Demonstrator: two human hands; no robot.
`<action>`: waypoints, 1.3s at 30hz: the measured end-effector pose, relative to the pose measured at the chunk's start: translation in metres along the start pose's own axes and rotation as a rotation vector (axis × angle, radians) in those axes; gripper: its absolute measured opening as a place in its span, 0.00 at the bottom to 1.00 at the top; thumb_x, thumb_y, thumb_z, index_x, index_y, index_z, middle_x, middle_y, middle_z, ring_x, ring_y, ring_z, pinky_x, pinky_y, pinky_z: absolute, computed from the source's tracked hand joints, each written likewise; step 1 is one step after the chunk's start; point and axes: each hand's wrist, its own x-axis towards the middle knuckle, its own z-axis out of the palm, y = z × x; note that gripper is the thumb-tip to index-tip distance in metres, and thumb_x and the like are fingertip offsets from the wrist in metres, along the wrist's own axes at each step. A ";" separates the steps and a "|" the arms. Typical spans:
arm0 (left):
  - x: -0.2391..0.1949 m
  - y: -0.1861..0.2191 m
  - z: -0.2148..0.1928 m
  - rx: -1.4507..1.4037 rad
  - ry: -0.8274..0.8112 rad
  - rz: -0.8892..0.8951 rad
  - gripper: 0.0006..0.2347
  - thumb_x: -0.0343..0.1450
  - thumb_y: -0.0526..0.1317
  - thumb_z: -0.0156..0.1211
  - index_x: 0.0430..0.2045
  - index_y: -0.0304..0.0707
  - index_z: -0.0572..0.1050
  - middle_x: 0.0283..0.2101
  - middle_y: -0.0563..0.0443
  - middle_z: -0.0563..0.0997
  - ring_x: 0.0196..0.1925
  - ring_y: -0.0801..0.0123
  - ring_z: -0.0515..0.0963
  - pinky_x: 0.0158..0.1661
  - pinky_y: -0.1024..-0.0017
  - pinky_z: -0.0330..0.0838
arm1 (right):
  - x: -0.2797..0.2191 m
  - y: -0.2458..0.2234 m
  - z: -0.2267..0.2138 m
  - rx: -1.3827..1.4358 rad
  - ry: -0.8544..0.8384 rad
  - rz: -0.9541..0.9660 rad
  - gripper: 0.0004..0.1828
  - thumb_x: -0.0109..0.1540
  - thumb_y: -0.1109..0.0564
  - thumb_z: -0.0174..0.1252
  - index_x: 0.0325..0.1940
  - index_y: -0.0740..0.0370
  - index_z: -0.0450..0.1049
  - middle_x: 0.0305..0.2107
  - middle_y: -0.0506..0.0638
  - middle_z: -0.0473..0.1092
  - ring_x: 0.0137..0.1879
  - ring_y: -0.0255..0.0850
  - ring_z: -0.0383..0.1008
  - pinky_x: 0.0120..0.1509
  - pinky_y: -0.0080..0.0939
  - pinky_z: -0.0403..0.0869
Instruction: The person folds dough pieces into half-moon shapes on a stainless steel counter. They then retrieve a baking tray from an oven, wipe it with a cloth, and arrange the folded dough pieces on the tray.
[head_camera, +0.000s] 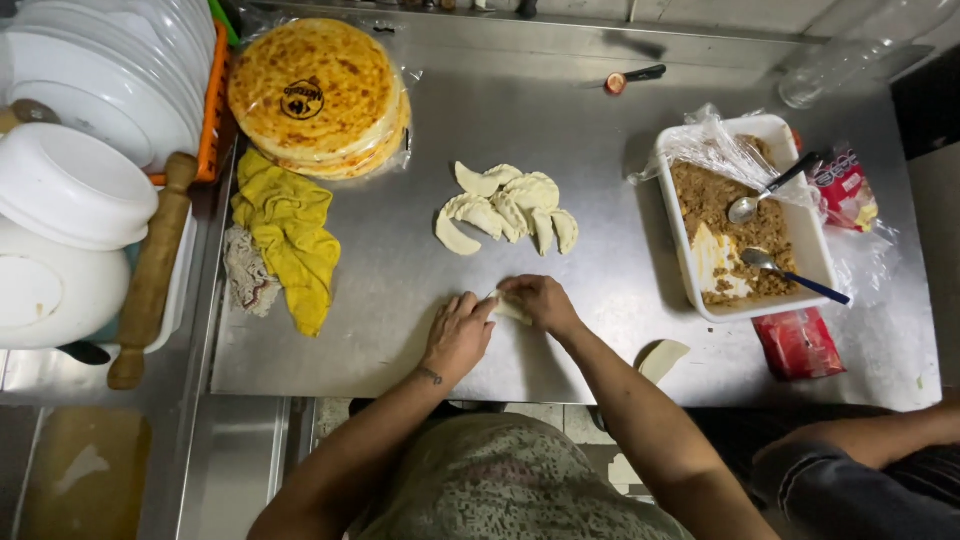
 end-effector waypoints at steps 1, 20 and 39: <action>0.000 0.000 0.000 0.001 0.001 -0.001 0.16 0.74 0.41 0.56 0.56 0.39 0.74 0.41 0.49 0.71 0.44 0.56 0.74 0.45 0.60 0.70 | 0.009 0.017 0.005 0.000 0.000 -0.002 0.13 0.64 0.51 0.55 0.49 0.45 0.83 0.45 0.53 0.80 0.52 0.56 0.79 0.57 0.52 0.76; -0.019 0.004 -0.003 0.107 -0.127 0.001 0.21 0.76 0.43 0.51 0.64 0.34 0.66 0.46 0.47 0.71 0.46 0.58 0.72 0.46 0.61 0.64 | -0.002 0.014 0.003 -0.650 -0.077 -0.236 0.13 0.61 0.55 0.59 0.46 0.43 0.83 0.36 0.51 0.80 0.43 0.51 0.81 0.49 0.48 0.79; -0.030 0.009 0.000 0.130 -0.128 -0.019 0.24 0.75 0.41 0.53 0.67 0.36 0.63 0.46 0.46 0.70 0.47 0.57 0.71 0.48 0.59 0.62 | -0.007 -0.020 -0.005 -0.371 -0.156 -0.235 0.15 0.65 0.57 0.54 0.52 0.43 0.81 0.43 0.56 0.78 0.51 0.58 0.79 0.55 0.55 0.78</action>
